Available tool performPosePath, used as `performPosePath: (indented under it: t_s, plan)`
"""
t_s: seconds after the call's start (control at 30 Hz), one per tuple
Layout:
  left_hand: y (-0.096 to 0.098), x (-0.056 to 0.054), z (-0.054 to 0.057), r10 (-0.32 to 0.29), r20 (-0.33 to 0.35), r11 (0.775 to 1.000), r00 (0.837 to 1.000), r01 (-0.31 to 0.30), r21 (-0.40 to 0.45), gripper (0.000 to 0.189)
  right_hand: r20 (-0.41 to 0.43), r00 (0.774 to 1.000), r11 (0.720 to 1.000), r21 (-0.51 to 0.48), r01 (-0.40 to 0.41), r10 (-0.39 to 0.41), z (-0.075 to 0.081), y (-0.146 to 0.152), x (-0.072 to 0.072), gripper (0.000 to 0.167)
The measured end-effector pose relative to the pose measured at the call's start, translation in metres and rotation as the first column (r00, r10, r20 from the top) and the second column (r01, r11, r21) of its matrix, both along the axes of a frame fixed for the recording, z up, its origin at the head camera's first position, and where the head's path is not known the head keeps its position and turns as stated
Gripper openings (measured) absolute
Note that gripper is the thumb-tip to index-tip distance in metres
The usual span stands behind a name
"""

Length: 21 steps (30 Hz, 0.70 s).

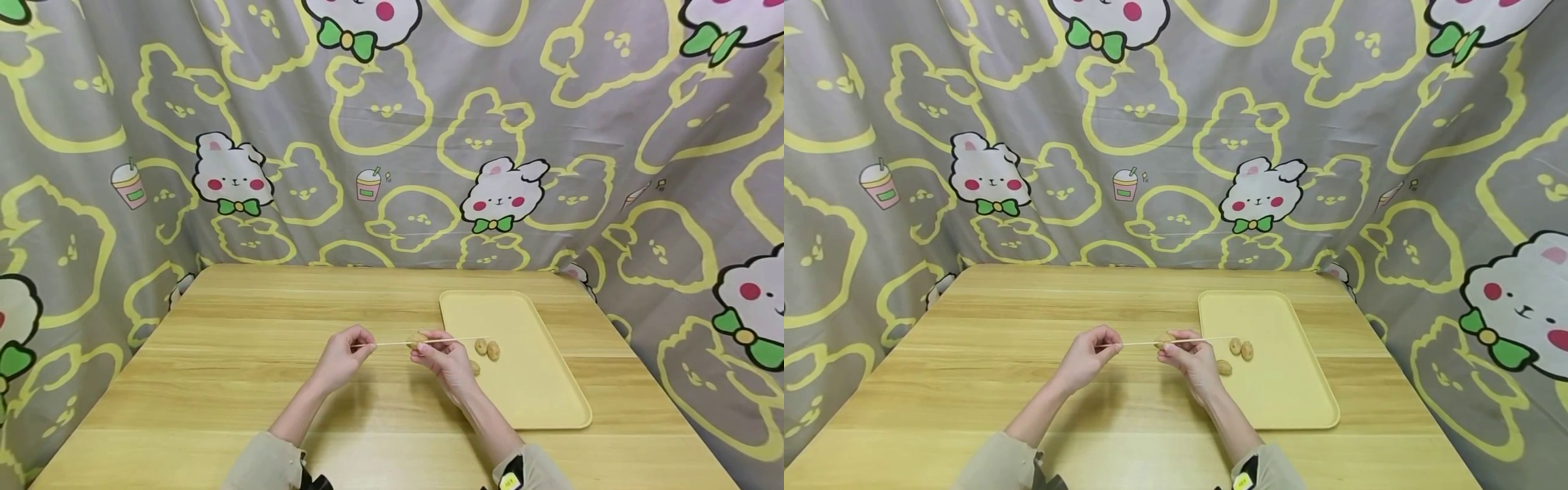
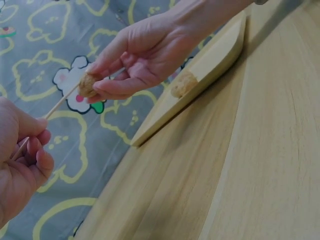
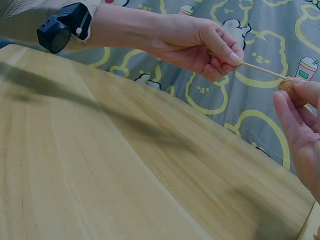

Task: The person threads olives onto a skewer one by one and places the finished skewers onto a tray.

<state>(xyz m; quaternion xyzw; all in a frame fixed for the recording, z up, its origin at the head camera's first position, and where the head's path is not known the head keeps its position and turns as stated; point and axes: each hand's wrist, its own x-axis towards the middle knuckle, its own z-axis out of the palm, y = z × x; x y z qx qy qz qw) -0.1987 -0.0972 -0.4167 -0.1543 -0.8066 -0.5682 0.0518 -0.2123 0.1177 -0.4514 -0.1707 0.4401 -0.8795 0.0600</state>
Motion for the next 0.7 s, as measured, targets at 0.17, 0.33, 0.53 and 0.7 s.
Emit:
performPosePath:
  t_s: [0.17, 0.33, 0.53, 0.7]
  plan:
    - [0.0009, -0.0004, -0.0011, -0.008, -0.004, 1.0, 1.0, 0.008, 0.005, 0.007, 0.007, 1.0, 1.0, 0.004, 0.002, -0.002, -0.0008, -0.0012, 0.0, 0.031]
    - [0.002, -0.0006, -0.0022, -0.014, -0.003, 1.0, 1.0, 0.014, 0.01, 0.005, 0.012, 1.0, 1.0, 0.013, 0.0, -0.001, -0.0016, -0.0017, -0.0002, 0.029]
    - [0.0045, 0.0002, -0.003, -0.006, 0.006, 1.0, 1.0, 0.006, 0.017, 0.004, 0.007, 1.0, 1.0, 0.019, -0.004, 0.004, -0.0008, -0.0021, 0.0, 0.029]
    - [0.0088, 0.0046, 0.0047, 0.01, 0.016, 1.0, 1.0, -0.01, 0.006, 0.006, 0.009, 1.0, 1.0, 0.031, -0.007, 0.007, 0.0, -0.0026, 0.0002, 0.029]
